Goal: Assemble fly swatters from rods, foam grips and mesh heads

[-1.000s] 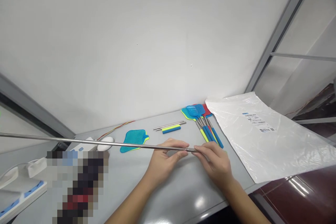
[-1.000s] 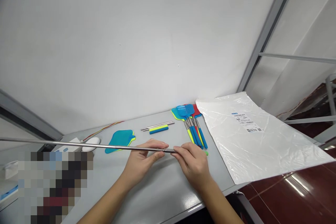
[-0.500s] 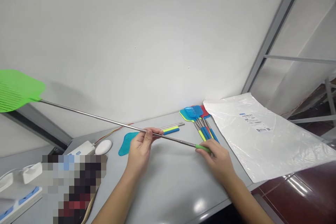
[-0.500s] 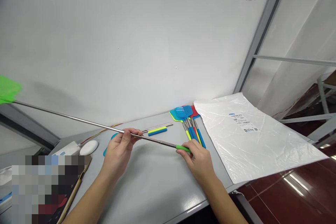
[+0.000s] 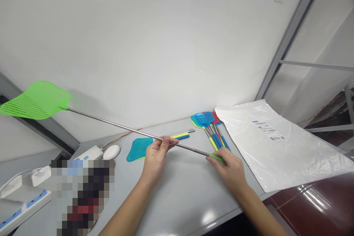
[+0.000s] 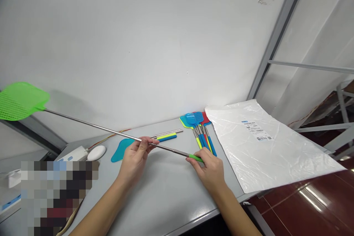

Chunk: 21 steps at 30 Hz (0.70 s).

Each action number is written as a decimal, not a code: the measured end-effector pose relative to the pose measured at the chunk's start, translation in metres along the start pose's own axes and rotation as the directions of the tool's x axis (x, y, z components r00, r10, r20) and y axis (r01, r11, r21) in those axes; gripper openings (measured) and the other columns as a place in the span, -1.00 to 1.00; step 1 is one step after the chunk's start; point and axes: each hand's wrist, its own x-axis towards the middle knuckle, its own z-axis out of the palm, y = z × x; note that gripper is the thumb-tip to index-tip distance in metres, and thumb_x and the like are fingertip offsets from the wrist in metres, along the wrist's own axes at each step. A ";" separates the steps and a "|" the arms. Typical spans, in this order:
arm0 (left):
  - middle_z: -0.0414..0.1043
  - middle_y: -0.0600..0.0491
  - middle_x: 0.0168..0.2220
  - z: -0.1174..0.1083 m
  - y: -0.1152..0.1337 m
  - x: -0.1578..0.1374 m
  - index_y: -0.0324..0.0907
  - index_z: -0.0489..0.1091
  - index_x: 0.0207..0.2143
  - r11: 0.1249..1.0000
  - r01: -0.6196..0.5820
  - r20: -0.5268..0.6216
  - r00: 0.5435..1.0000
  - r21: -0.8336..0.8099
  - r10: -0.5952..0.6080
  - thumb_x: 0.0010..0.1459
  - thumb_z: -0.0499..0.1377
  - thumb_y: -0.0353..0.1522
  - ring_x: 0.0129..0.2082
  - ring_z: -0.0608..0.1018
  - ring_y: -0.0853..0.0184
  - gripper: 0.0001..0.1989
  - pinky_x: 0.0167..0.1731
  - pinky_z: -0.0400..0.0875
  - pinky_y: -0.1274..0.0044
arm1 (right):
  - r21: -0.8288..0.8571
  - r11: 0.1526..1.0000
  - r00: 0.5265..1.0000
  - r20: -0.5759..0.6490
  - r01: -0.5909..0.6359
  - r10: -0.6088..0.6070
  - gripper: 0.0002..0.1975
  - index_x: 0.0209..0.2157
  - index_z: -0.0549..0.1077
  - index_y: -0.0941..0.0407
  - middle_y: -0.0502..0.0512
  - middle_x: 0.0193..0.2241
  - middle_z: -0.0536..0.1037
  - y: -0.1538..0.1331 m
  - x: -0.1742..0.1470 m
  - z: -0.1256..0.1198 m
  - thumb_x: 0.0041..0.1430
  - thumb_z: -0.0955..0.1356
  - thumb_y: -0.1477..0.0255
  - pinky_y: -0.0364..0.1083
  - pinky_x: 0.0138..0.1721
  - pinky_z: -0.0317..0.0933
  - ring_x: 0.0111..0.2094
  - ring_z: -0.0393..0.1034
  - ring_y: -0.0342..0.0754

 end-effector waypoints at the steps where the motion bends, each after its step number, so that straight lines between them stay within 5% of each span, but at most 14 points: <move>1: 0.50 -0.06 -0.25 0.001 0.001 0.000 -0.23 0.47 -0.34 1.000 0.002 -0.003 1.000 0.003 -0.002 0.17 0.15 -0.12 -0.17 0.53 0.24 -0.66 -0.02 0.40 0.31 | 0.002 1.000 1.000 0.001 -0.008 0.008 -0.83 -0.42 0.40 0.09 -0.01 -0.51 0.45 0.000 0.000 0.000 0.20 0.36 0.32 -0.16 -0.43 0.21 -0.49 0.34 -0.15; 11: 0.53 -0.15 -0.19 -0.013 0.016 0.008 -0.26 0.48 -0.27 0.996 -0.047 -0.105 0.994 -0.070 0.040 0.19 0.06 -0.02 -0.21 0.57 0.21 -0.53 -0.06 0.41 0.30 | 0.050 0.998 0.999 0.011 -0.047 0.047 -0.86 -0.39 0.44 0.06 0.00 -0.47 0.47 0.004 -0.002 0.001 0.19 0.36 0.30 -0.13 -0.43 0.21 -0.46 0.35 -0.11; 15: 0.54 -0.07 -0.20 -0.028 0.017 0.015 -0.22 0.47 -0.31 0.996 -0.067 -0.185 0.981 -0.067 0.053 0.16 0.15 -0.09 -0.26 0.56 0.31 -0.65 -0.10 0.42 0.41 | 0.069 0.996 0.999 0.014 -0.053 0.052 -0.87 -0.38 0.44 0.06 0.01 -0.46 0.47 0.006 -0.003 -0.001 0.16 0.39 0.30 -0.12 -0.39 0.23 -0.43 0.37 -0.09; 21: 0.54 -0.09 -0.20 -0.020 0.008 0.012 -0.23 0.47 -0.32 0.999 -0.004 -0.130 0.992 -0.054 -0.003 0.14 0.18 -0.10 -0.18 0.55 0.24 -0.65 -0.09 0.42 0.37 | 0.039 0.986 0.987 0.013 -0.163 0.162 -0.81 -0.42 0.44 0.06 0.01 -0.46 0.47 0.013 -0.003 -0.008 0.12 0.40 0.24 -0.13 -0.45 0.20 -0.45 0.35 -0.09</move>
